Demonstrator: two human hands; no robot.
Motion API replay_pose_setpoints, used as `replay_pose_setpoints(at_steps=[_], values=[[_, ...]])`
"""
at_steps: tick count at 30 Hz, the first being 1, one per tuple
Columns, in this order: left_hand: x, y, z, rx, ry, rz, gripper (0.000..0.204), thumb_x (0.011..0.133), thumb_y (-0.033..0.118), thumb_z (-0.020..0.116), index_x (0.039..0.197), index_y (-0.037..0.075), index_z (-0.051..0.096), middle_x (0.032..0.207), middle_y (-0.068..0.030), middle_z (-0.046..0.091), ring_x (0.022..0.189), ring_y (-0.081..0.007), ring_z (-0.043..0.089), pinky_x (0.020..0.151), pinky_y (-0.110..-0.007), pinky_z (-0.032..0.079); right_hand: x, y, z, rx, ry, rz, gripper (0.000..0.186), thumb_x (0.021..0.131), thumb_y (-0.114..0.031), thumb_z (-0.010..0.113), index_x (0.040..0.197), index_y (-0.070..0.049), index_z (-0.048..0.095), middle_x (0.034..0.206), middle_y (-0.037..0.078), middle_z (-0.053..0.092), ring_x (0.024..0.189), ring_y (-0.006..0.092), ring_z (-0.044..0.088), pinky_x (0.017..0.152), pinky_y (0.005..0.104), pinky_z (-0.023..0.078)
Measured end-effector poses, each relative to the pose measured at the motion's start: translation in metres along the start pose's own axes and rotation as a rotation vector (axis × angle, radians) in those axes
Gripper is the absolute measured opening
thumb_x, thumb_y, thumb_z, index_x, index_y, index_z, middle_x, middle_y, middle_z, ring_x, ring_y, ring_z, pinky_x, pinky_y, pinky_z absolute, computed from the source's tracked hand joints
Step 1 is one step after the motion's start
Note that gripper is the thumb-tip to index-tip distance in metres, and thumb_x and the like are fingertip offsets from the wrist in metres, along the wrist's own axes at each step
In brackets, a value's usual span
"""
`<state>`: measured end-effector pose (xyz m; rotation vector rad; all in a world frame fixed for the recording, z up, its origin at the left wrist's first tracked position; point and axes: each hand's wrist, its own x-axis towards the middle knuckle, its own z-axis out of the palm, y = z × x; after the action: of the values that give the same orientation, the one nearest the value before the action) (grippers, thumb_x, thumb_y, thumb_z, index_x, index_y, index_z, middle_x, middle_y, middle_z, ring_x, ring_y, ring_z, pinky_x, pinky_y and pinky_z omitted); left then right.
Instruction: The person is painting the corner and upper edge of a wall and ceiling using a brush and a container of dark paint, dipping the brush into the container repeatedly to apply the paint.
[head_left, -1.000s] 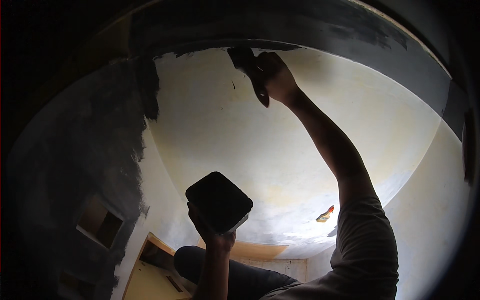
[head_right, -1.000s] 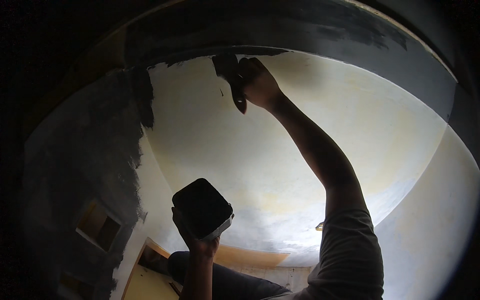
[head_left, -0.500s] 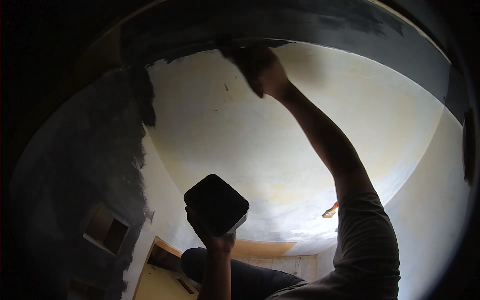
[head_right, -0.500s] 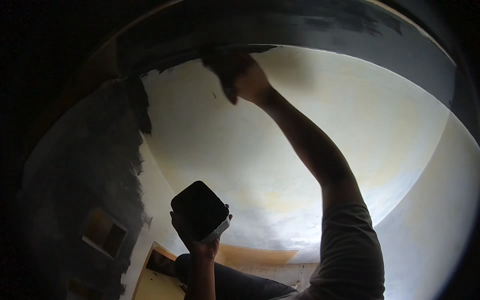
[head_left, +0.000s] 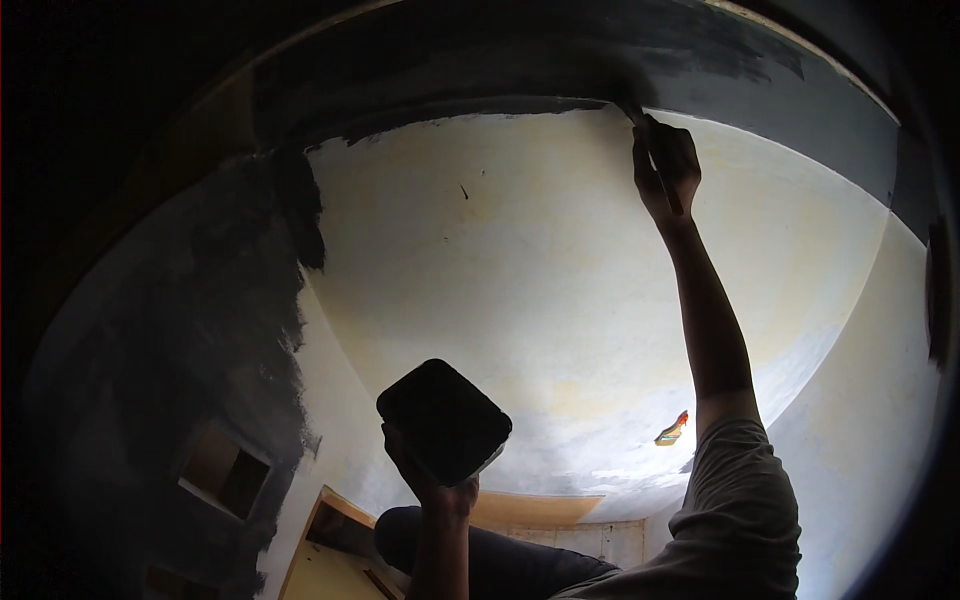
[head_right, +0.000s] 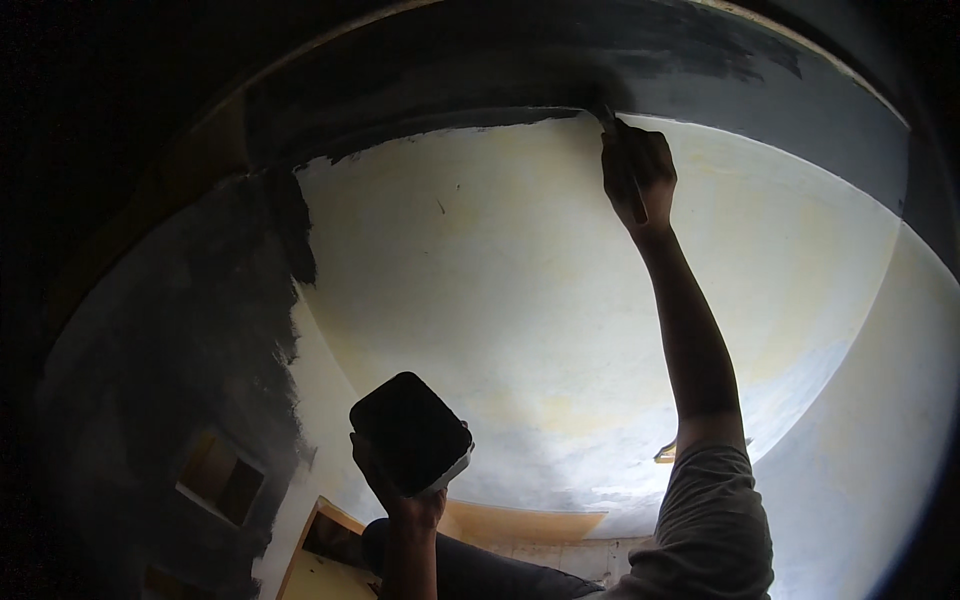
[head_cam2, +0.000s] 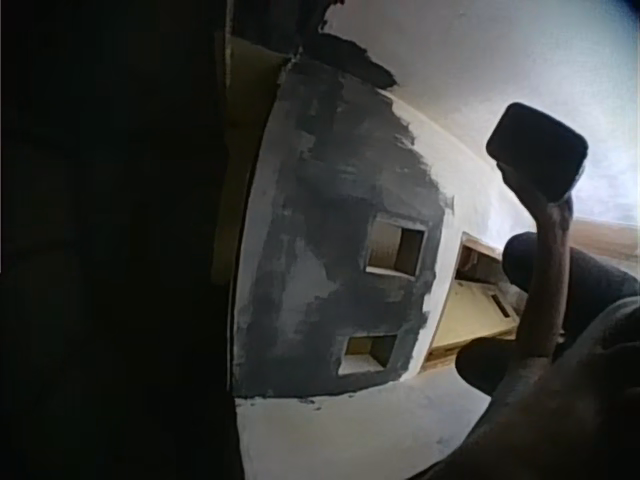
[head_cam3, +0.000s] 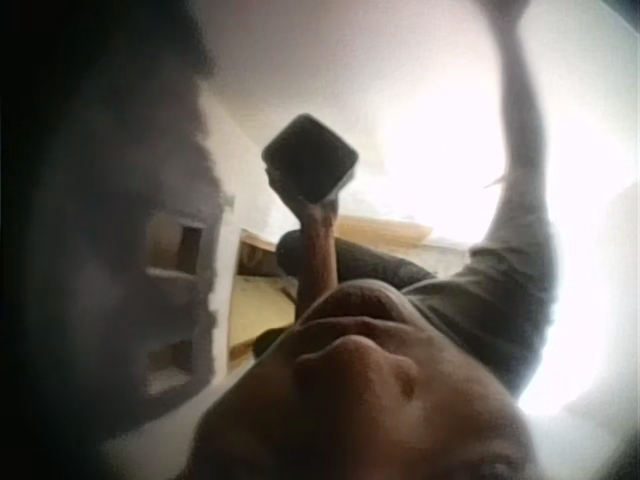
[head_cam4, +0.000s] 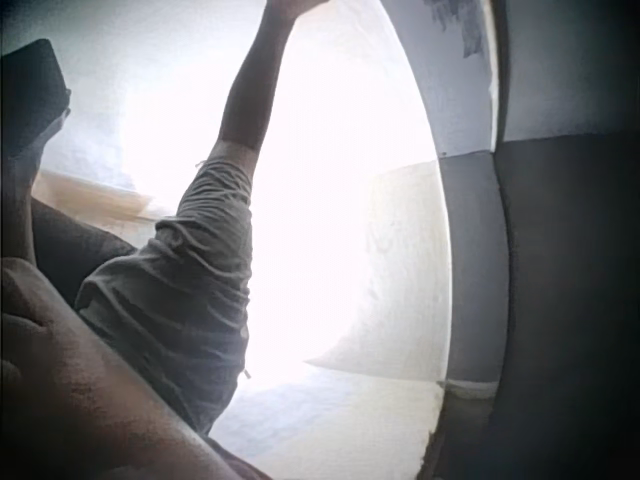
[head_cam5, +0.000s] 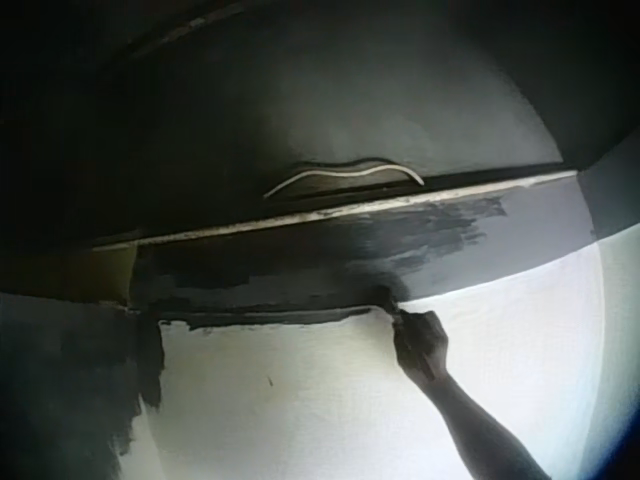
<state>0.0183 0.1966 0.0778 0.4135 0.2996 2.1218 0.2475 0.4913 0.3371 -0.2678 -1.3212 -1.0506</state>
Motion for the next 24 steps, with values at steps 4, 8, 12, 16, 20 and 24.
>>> replay_pose_setpoints(at_steps=[4, 8, 12, 16, 20, 24], values=[[0.004, 0.000, -0.007, 0.041, -0.052, 0.010, 0.053, 0.102, 0.060, 0.050, 0.135, 0.019, 0.056, 0.124, -0.0032, 0.067, 0.103, -0.0238, 0.071, 0.085, -0.045, 0.064, 0.021, -0.021, 0.002, -0.019, -0.244, -0.077, 0.032, 0.089, -0.006, 0.067, 0.120, -0.008, 0.074, 0.096, 0.007, 0.072, 0.075, 0.0226, 0.062, 0.076, 0.0387, 0.051], [0.004, -0.003, 0.001, 0.002, -0.073, -0.025, 0.053, 0.102, 0.059, 0.049, 0.135, 0.018, 0.056, 0.123, -0.0035, 0.067, 0.102, -0.0242, 0.071, 0.084, -0.043, 0.064, 0.011, -0.022, 0.039, 0.309, -0.236, -0.203, 0.035, 0.086, -0.008, 0.069, 0.120, -0.012, 0.074, 0.099, 0.004, 0.071, 0.091, 0.0238, 0.064, 0.082, 0.0393, 0.050], [0.004, 0.003, -0.001, -0.012, -0.039, -0.029, 0.059, 0.101, 0.063, 0.048, 0.137, 0.017, 0.055, 0.124, -0.0061, 0.067, 0.101, -0.0285, 0.071, 0.084, -0.047, 0.063, -0.007, 0.000, 0.024, 0.029, -0.263, -0.223, 0.040, 0.079, -0.009, 0.072, 0.118, -0.014, 0.075, 0.099, 0.001, 0.070, 0.086, 0.0197, 0.061, 0.081, 0.0368, 0.047], [0.005, 0.004, -0.005, -0.007, -0.019, -0.027, 0.065, 0.099, 0.066, 0.048, 0.139, 0.015, 0.054, 0.124, -0.0087, 0.067, 0.100, -0.0327, 0.071, 0.084, -0.050, 0.062, -0.003, -0.017, 0.005, 0.033, -0.222, -0.141, 0.030, 0.082, -0.011, 0.072, 0.111, -0.016, 0.078, 0.098, -0.003, 0.069, 0.082, 0.0171, 0.060, 0.081, 0.0351, 0.048], [0.004, 0.000, -0.007, -0.011, 0.013, -0.044, 0.071, 0.097, 0.069, 0.047, 0.141, 0.014, 0.053, 0.124, -0.0113, 0.067, 0.099, -0.0370, 0.071, 0.084, -0.054, 0.061, -0.009, -0.006, 0.020, 0.081, -0.277, -0.214, 0.036, 0.077, -0.010, 0.071, 0.112, -0.014, 0.076, 0.099, 0.000, 0.068, 0.085, 0.0214, 0.060, 0.082, 0.0377, 0.049], [0.003, -0.005, -0.007, -0.021, 0.058, -0.050, 0.076, 0.096, 0.072, 0.047, 0.143, 0.013, 0.052, 0.124, -0.0138, 0.067, 0.098, -0.0412, 0.072, 0.084, -0.057, 0.060, -0.012, 0.015, 0.000, -0.063, -0.292, -0.112, 0.040, 0.075, -0.014, 0.069, 0.115, -0.014, 0.075, 0.105, -0.002, 0.071, 0.080, 0.0189, 0.058, 0.079, 0.0367, 0.045]])
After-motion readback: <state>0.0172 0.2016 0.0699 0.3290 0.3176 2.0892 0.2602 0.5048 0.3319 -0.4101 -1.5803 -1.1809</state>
